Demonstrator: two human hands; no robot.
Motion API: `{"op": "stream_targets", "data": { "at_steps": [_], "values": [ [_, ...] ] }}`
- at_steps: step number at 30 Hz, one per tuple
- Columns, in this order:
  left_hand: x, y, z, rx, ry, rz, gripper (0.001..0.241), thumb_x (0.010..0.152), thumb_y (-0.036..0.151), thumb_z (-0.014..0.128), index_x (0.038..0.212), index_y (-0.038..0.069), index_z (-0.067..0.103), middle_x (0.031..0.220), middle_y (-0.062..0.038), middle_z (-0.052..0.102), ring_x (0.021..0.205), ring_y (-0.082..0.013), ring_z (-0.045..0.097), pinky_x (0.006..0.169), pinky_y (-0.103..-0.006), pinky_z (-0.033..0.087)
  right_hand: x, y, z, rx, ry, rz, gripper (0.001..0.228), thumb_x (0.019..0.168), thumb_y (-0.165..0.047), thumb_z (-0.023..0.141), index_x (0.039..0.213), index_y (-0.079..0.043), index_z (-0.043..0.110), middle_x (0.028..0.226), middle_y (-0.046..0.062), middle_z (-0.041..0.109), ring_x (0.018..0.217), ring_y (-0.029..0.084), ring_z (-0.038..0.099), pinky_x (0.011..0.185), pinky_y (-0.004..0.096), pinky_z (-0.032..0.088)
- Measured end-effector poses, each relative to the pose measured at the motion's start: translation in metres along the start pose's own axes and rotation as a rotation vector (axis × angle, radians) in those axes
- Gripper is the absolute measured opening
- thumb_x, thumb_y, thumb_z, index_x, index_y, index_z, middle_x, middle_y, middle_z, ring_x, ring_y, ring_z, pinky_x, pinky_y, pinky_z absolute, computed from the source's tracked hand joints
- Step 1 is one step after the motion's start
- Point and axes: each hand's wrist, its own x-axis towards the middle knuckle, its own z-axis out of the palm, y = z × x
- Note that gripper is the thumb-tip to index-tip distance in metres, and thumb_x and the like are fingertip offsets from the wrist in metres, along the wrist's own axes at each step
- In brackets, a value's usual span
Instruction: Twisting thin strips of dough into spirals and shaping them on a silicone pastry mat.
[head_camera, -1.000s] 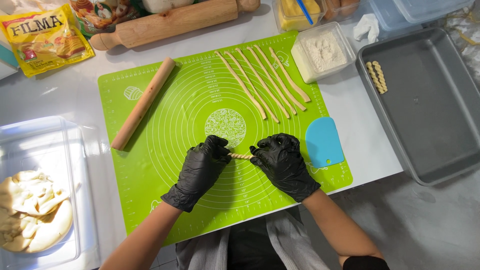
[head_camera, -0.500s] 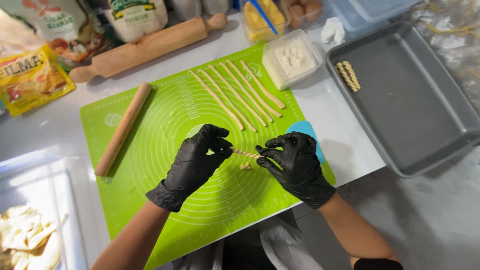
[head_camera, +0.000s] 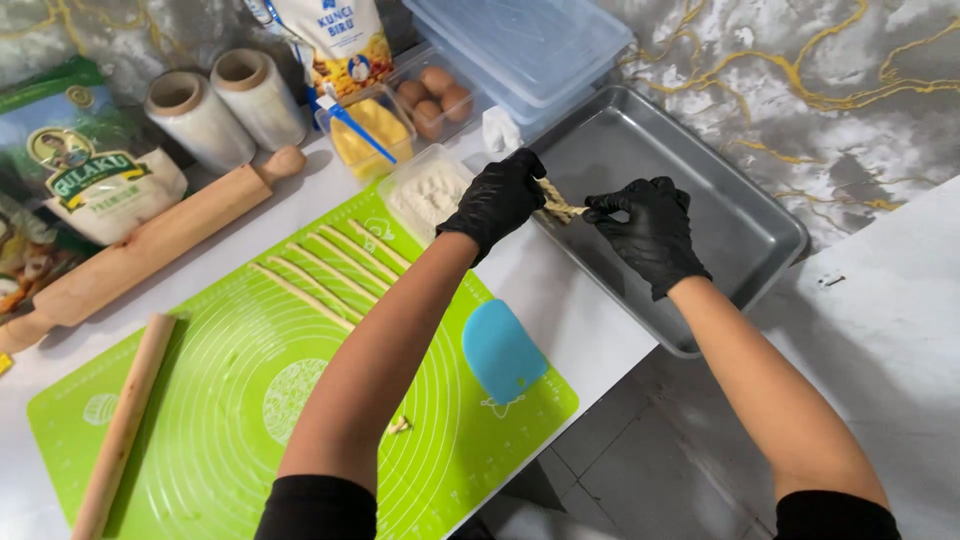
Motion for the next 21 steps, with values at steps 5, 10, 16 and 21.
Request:
{"op": "stream_targets", "data": {
  "at_steps": [5,10,16,21],
  "values": [
    [0.048,0.005,0.021,0.008,0.048,0.067,0.029,0.091,0.021,0.064,0.118,0.014,0.069,0.103,-0.009,0.079,0.109,-0.0331,0.072,0.097,-0.0434,0.055,0.026,0.004,0.008,-0.035,0.045,0.019,0.016,0.092,-0.053,0.073,0.106,-0.045,0.075,0.103,-0.009,0.067,0.111,0.023,0.060,0.100,0.045,0.041],
    [0.088,-0.018,0.042,0.276,0.087,0.087,0.020,0.094,0.035,0.057,0.112,0.030,0.062,0.101,-0.001,0.075,0.109,-0.0265,0.071,0.094,-0.0408,0.056,0.033,0.003,0.022,-0.050,0.080,0.017,0.018,0.092,-0.052,0.072,0.108,-0.044,0.075,0.103,-0.007,0.067,0.110,0.023,0.060,0.100,0.045,0.042],
    [0.114,-0.050,0.071,0.356,0.159,0.194,0.024,0.097,0.031,0.056,0.117,0.024,0.067,0.106,-0.009,0.075,0.113,-0.0321,0.069,0.096,-0.0432,0.055,0.033,0.010,0.042,-0.063,0.099,0.005,0.021,0.093,-0.051,0.072,0.112,-0.042,0.074,0.103,-0.005,0.067,0.110,0.025,0.060,0.100,0.046,0.043],
    [0.143,-0.080,0.090,0.501,0.198,0.227,0.027,0.091,0.042,0.061,0.113,0.027,0.067,0.101,-0.003,0.074,0.107,-0.0268,0.070,0.090,-0.0405,0.056,0.034,0.019,0.053,-0.078,0.120,-0.006,0.024,0.093,-0.050,0.071,0.115,-0.041,0.073,0.103,-0.004,0.067,0.109,0.026,0.061,0.100,0.046,0.043]
  ]
}}
